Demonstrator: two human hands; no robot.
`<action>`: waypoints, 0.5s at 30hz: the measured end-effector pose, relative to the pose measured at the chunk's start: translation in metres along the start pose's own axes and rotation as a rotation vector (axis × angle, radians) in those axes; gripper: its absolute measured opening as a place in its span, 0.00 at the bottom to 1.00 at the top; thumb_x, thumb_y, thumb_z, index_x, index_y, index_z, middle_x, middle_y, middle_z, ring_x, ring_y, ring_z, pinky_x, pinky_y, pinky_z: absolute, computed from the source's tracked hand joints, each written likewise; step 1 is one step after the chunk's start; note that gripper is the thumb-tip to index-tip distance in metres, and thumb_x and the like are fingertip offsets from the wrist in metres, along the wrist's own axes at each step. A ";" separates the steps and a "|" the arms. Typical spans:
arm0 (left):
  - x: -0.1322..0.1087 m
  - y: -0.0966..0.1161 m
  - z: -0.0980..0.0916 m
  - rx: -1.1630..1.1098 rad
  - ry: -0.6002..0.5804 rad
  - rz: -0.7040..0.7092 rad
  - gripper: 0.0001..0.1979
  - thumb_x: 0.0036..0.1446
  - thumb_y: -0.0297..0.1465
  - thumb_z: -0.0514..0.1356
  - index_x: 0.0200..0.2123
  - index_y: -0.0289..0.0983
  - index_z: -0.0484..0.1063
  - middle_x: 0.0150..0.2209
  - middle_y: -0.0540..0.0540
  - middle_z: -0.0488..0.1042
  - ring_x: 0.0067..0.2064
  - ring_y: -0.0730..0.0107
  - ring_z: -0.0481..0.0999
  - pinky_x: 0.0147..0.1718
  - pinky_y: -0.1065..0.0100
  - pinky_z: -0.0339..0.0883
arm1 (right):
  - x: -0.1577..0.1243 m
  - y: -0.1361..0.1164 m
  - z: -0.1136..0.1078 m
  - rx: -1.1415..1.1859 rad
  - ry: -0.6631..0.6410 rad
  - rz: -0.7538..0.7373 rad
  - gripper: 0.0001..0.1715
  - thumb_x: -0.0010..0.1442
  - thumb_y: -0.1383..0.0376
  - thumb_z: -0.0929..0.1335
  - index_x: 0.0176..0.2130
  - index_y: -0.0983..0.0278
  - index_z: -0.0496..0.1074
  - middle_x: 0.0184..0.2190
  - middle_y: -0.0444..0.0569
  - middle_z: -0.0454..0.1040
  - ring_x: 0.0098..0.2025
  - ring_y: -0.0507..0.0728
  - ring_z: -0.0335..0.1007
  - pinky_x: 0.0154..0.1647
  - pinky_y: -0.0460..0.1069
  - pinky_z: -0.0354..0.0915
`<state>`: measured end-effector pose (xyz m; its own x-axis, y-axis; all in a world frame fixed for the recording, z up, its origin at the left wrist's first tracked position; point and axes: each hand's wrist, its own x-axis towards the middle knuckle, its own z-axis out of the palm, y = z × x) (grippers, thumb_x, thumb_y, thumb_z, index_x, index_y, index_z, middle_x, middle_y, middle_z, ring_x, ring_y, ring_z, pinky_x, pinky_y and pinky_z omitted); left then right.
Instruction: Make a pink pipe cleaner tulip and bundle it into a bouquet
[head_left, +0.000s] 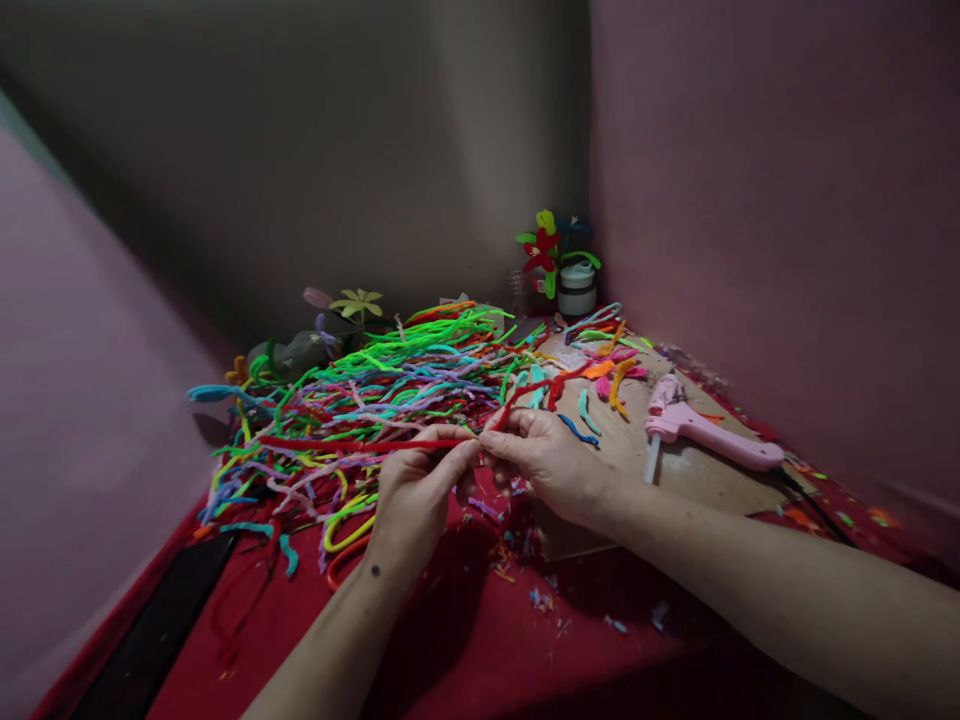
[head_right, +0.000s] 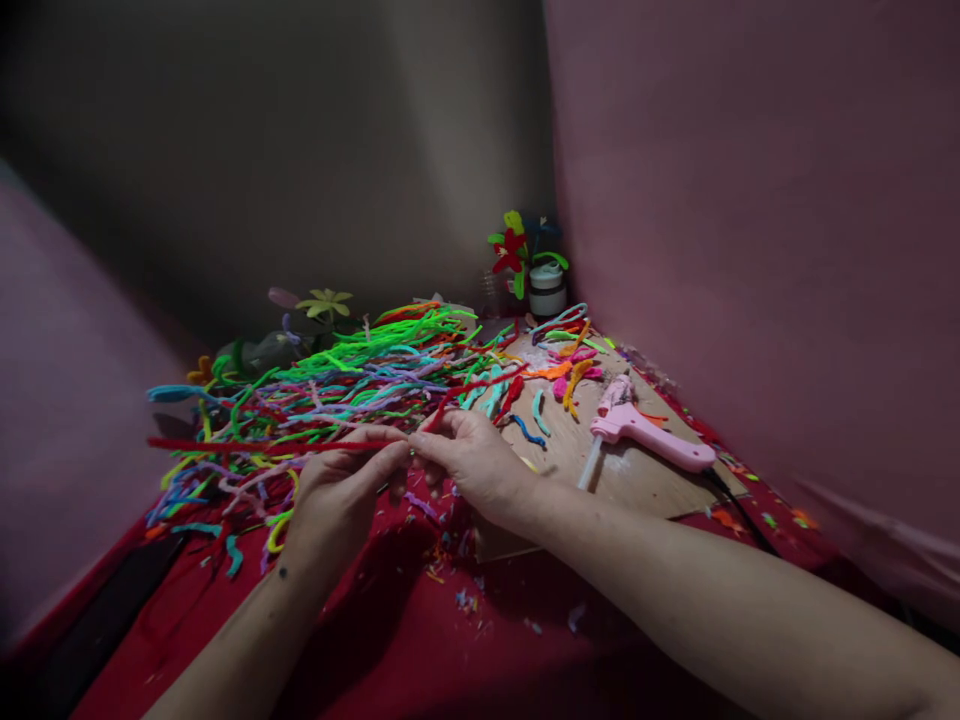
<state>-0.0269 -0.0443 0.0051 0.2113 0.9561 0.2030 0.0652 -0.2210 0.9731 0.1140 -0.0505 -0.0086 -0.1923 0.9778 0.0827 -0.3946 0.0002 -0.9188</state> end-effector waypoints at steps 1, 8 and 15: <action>0.000 0.000 0.000 0.022 -0.004 -0.005 0.04 0.50 0.31 0.62 0.28 0.35 0.72 0.21 0.53 0.69 0.20 0.78 0.65 0.21 0.74 0.59 | 0.000 0.000 0.000 -0.002 0.001 0.001 0.09 0.51 0.63 0.68 0.25 0.65 0.65 0.18 0.40 0.65 0.17 0.46 0.58 0.18 0.44 0.54; 0.000 -0.002 -0.003 0.148 -0.091 -0.077 0.08 0.51 0.35 0.61 0.28 0.36 0.69 0.17 0.54 0.67 0.17 0.79 0.63 0.17 0.75 0.57 | 0.003 -0.007 -0.002 0.047 0.228 -0.100 0.09 0.50 0.64 0.69 0.24 0.66 0.69 0.18 0.41 0.66 0.19 0.46 0.57 0.20 0.44 0.55; -0.001 0.001 -0.002 0.155 -0.124 -0.142 0.09 0.51 0.36 0.61 0.29 0.35 0.68 0.17 0.51 0.70 0.17 0.77 0.64 0.17 0.75 0.56 | 0.009 -0.013 -0.011 0.217 0.221 -0.028 0.08 0.52 0.65 0.68 0.29 0.70 0.73 0.23 0.47 0.73 0.18 0.46 0.60 0.18 0.44 0.56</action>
<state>-0.0290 -0.0450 0.0065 0.3069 0.9508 0.0416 0.2492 -0.1225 0.9607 0.1269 -0.0396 -0.0004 0.0116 0.9999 -0.0010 -0.5844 0.0059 -0.8115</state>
